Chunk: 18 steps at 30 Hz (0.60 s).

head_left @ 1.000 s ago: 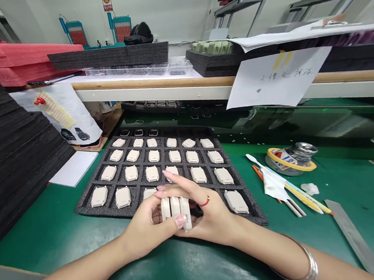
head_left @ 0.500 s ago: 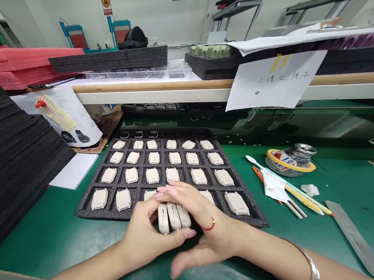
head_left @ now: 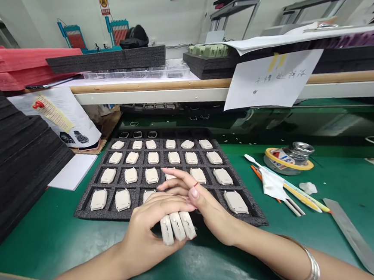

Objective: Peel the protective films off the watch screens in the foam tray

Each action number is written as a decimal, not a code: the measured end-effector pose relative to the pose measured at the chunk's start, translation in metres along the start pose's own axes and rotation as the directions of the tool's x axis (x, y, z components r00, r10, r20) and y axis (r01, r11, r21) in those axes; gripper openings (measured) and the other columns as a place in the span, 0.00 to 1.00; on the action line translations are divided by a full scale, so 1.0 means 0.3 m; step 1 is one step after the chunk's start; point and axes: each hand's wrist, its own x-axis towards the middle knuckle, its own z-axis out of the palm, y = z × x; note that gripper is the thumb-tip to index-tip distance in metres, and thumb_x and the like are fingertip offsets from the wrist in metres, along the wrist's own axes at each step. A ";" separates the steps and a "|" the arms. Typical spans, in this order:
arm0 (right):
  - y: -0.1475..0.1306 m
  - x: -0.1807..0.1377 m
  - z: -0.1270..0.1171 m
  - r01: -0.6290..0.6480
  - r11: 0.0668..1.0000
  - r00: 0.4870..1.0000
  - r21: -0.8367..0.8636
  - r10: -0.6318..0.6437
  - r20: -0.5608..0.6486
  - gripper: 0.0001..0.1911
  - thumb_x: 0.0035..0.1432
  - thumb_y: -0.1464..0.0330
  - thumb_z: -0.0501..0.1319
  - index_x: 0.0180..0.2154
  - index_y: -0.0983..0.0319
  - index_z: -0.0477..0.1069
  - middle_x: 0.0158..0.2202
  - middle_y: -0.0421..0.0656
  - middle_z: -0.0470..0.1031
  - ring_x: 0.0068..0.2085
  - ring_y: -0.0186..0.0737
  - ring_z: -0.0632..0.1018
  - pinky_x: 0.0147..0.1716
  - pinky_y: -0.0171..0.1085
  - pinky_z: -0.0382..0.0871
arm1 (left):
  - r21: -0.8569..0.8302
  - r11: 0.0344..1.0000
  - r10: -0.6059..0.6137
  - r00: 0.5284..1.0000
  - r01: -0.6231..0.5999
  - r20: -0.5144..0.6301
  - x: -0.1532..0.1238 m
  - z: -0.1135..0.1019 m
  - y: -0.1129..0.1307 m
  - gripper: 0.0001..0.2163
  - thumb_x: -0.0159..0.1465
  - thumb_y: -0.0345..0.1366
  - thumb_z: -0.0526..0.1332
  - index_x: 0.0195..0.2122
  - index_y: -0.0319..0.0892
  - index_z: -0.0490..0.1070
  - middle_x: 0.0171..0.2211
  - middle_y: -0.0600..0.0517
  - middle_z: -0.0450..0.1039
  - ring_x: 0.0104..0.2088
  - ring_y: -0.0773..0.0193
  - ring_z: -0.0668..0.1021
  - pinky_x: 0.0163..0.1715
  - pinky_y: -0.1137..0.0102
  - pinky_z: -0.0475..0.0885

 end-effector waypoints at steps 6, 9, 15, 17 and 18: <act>-0.018 -0.017 0.009 -0.039 0.998 0.995 -0.045 0.043 0.095 0.56 0.49 0.40 0.65 0.68 0.60 0.46 0.44 0.48 0.78 0.46 0.50 0.80 0.48 0.50 0.74 | 0.004 0.996 -0.087 0.996 0.087 0.028 -0.004 -0.007 0.013 0.18 0.59 0.26 0.68 0.50 0.48 0.76 0.46 0.49 0.81 0.49 0.55 0.80 0.55 0.60 0.69; -0.020 -0.021 0.027 -0.098 0.995 0.992 -0.031 0.100 0.071 0.57 0.45 0.56 0.75 0.68 0.58 0.46 0.53 0.51 0.75 0.55 0.51 0.76 0.56 0.49 0.71 | -0.036 0.989 -0.141 0.988 0.143 0.060 -0.016 -0.011 0.009 0.17 0.62 0.29 0.67 0.50 0.52 0.77 0.48 0.49 0.79 0.50 0.55 0.78 0.55 0.61 0.69; -0.028 -0.018 0.024 0.137 0.975 0.990 -0.175 -0.139 -0.001 0.59 0.46 0.70 0.75 0.70 0.54 0.42 0.43 0.43 0.81 0.44 0.45 0.82 0.50 0.45 0.76 | -0.034 0.953 -0.300 0.954 0.300 0.018 -0.034 -0.013 -0.007 0.37 0.56 0.31 0.72 0.63 0.62 0.61 0.67 0.50 0.51 0.66 0.47 0.59 0.64 0.57 0.59; -0.032 -0.016 0.010 0.257 0.919 0.963 -0.299 -0.268 0.005 0.60 0.46 0.68 0.76 0.70 0.53 0.41 0.46 0.43 0.81 0.50 0.46 0.80 0.55 0.45 0.73 | -0.182 0.882 -0.430 0.900 0.436 0.071 -0.031 -0.012 0.001 0.51 0.51 0.31 0.75 0.68 0.65 0.46 0.69 0.49 0.47 0.66 0.47 0.60 0.63 0.55 0.60; -0.032 -0.015 0.003 0.302 0.889 0.950 -0.344 -0.312 0.027 0.60 0.47 0.68 0.76 0.70 0.52 0.40 0.48 0.43 0.80 0.53 0.45 0.79 0.57 0.44 0.71 | -0.279 0.818 -0.489 0.863 0.504 0.126 -0.029 -0.010 0.005 0.56 0.50 0.32 0.76 0.69 0.66 0.39 0.69 0.48 0.49 0.65 0.47 0.63 0.61 0.55 0.63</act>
